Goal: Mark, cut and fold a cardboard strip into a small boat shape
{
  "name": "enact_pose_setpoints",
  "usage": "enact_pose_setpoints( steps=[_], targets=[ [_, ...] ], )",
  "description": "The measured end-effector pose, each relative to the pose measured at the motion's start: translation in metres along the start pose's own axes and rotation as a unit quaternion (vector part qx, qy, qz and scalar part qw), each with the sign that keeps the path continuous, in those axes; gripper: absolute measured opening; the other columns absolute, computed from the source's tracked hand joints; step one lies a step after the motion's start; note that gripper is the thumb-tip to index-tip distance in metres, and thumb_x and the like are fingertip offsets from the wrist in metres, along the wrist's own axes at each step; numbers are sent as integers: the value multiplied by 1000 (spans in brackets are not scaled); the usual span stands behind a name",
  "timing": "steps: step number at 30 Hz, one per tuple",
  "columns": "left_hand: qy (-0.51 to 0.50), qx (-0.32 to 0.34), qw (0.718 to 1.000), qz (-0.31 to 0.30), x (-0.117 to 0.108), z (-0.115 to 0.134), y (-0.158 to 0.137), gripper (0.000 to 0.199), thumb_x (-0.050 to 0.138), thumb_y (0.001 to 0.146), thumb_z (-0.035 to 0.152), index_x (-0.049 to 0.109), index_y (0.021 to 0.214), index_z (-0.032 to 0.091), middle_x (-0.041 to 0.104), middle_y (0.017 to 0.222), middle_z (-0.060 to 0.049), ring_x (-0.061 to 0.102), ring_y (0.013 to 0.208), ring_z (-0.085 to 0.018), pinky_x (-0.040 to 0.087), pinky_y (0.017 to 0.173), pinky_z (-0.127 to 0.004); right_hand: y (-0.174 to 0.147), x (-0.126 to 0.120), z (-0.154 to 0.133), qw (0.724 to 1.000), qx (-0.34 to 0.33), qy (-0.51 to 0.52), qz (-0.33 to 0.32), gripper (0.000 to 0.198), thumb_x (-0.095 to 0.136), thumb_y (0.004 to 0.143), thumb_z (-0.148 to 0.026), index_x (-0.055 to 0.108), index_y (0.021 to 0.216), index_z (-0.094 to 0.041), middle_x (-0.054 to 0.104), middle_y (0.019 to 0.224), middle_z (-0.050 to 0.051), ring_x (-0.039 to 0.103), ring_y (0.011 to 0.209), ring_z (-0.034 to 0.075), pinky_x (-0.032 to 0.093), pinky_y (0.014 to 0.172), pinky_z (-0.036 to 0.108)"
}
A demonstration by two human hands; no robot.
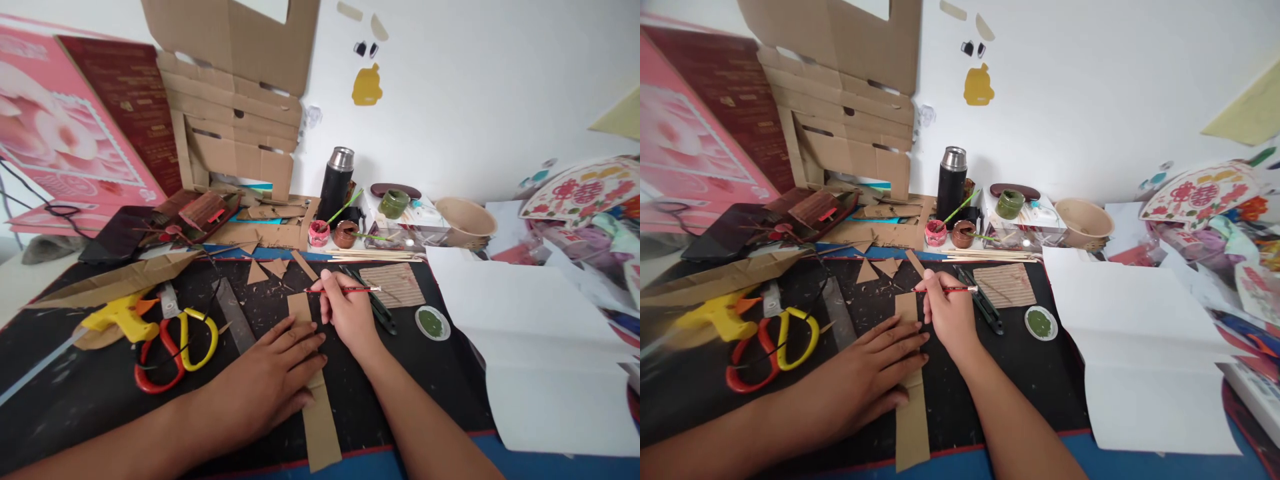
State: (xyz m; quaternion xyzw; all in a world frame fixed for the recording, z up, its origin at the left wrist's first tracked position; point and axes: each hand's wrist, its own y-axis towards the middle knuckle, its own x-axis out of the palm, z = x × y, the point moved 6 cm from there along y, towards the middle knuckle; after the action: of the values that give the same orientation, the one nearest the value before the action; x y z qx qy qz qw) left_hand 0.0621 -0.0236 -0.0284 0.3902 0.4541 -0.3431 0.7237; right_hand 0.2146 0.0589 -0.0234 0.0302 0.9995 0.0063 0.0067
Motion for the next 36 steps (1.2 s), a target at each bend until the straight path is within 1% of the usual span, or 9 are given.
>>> enact_pose_setpoints(
  steps=[5, 9, 11, 13, 16, 21, 27, 30, 36],
  targets=[
    [-31, 14, 999, -12, -5, -2, -4, 46, 68, 107, 35, 64, 151, 21, 64, 162, -11, 51, 157, -29, 29, 138, -51, 0, 3, 5, 1000, 15, -11, -14, 59, 65, 97, -75, 71, 77, -20, 53, 48, -5, 50, 38, 11, 39, 41, 22],
    [-12, 13, 1000, 7, -10, 0, -4, 47, 71, 105, 36, 66, 148, 19, 63, 161, -16, 53, 155, -35, 40, 132, -56, 1, 2, 6, 1000, 12, -10, -9, 58, 65, 97, -73, 71, 77, -19, 53, 49, -6, 50, 38, 10, 39, 40, 22],
    [6, 7, 1000, 21, -13, 3, -4, 45, 71, 104, 36, 67, 145, 17, 67, 155, -17, 57, 150, -35, 44, 130, -55, 1, 2, 6, 1000, 16, -12, -8, 58, 65, 97, -73, 71, 77, -20, 53, 49, -6, 50, 38, 10, 39, 39, 21],
    [13, 5, 1000, 27, -15, 5, -4, 41, 70, 105, 36, 68, 140, 16, 71, 145, -15, 62, 142, -33, 46, 129, -52, 1, 1, 8, 1000, 21, -12, -7, 58, 66, 96, -74, 71, 77, -20, 52, 48, -6, 49, 37, 11, 39, 38, 21],
    [18, 10, 999, 35, -14, 8, -4, 37, 68, 107, 38, 69, 136, 16, 74, 138, -14, 66, 136, -31, 47, 128, -50, 1, 1, 9, 1000, 23, -15, -8, 58, 65, 97, -74, 71, 77, -20, 52, 48, -6, 49, 37, 11, 39, 38, 21],
    [41, 4, 998, 56, -11, 11, -5, 39, 64, 109, 42, 69, 136, 14, 74, 138, -14, 65, 135, -32, 49, 125, -47, 1, 2, 9, 999, 17, -26, -10, 58, 64, 98, -73, 71, 77, -20, 54, 49, -5, 51, 37, 11, 39, 38, 22],
    [34, -14, 998, 49, -12, 11, -6, 34, 65, 109, 39, 68, 136, 18, 75, 137, -11, 64, 134, -32, 52, 118, -48, 1, 3, 9, 999, 25, -15, -14, 57, 66, 98, -73, 71, 77, -20, 54, 49, -5, 49, 37, 11, 37, 38, 22],
    [39, -19, 998, 54, -13, 11, -7, 33, 64, 110, 39, 68, 135, 19, 74, 137, -11, 63, 133, -33, 53, 117, -49, 1, 3, 8, 1000, 22, -14, -16, 54, 66, 99, -69, 72, 78, -20, 54, 50, -6, 50, 38, 11, 38, 40, 22],
    [66, -24, 996, 59, -12, 13, -6, 34, 61, 110, 43, 68, 129, 16, 73, 127, -14, 67, 125, -33, 58, 113, -49, 1, 4, 9, 999, 22, -14, -22, 52, 65, 100, -67, 72, 79, -19, 55, 51, -5, 51, 39, 11, 39, 42, 22]
  ],
)
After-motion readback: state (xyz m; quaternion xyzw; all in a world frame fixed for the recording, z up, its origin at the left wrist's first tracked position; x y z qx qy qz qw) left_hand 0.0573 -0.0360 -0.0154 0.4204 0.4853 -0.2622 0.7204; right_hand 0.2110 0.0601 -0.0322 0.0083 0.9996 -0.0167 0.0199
